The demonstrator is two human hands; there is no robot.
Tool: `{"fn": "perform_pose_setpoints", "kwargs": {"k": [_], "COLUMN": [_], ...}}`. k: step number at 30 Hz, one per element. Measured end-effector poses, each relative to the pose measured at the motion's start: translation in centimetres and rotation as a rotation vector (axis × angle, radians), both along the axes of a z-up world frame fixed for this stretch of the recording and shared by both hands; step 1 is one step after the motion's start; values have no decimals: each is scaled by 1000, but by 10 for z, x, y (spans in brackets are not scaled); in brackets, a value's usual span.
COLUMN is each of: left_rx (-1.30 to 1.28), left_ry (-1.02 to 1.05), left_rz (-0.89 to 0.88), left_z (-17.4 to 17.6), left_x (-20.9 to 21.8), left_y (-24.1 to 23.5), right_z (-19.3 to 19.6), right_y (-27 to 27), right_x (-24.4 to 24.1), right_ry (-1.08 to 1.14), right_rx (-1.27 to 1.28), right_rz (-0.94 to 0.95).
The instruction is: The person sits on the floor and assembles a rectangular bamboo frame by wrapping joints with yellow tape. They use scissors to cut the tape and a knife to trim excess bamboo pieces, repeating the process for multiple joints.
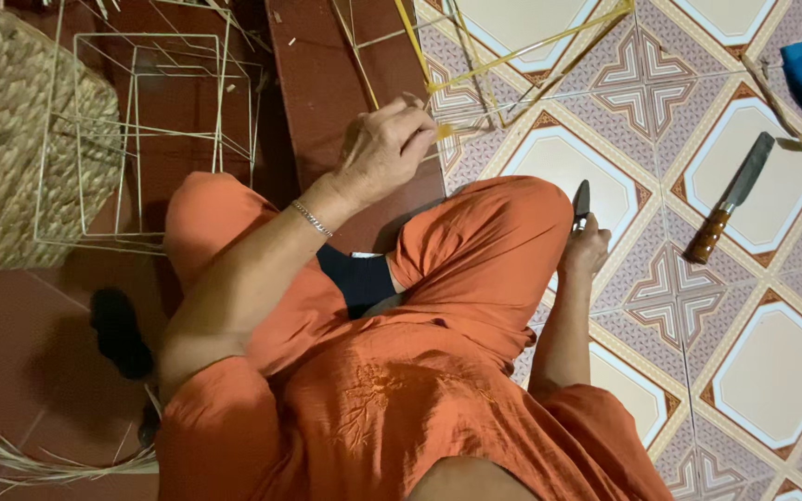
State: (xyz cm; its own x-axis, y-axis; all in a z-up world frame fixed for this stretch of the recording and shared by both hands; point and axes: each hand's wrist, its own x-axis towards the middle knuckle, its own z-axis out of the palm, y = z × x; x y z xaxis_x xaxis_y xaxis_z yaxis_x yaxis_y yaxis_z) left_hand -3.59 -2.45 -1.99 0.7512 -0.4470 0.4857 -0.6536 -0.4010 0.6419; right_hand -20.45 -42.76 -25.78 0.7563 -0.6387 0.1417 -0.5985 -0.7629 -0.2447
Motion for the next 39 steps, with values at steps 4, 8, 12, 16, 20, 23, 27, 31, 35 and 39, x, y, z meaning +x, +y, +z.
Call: {"fn": "perform_pose_setpoints", "kwargs": {"k": [4,8,12,16,20,23,27,31,35,39], "left_rx": [-47,-205,-201,-392,-454,-500,-747,-899,-747,-645], "left_ry": [55,95,14,201,271,346,376,233,179,254], "left_rz": [-48,-133,-114,-209,-121,-39,93,-6,-31,-19], "left_z": [30,70,105,129,148,159,172,181,187,180], "left_x": [4,5,5,8,22,28,22,-2,-28,-50], "left_y": [10,40,57,70,95,115,144,167,183,177], "right_z": [33,90,142,175,192,207,248,301,343,352], "right_y": [1,16,58,106,145,166,171,162,136,117], "right_x": [9,31,75,101,111,111,116,136,164,219], "right_ry": [270,-125,-608,-406,-680,-852,-1063,-1058,-959,-933], "right_rx": [47,240,579,807,1157,1232,1370,1439,1264,1580], "right_rz": [-35,4,579,676,815,788,691,760,848,817]}}
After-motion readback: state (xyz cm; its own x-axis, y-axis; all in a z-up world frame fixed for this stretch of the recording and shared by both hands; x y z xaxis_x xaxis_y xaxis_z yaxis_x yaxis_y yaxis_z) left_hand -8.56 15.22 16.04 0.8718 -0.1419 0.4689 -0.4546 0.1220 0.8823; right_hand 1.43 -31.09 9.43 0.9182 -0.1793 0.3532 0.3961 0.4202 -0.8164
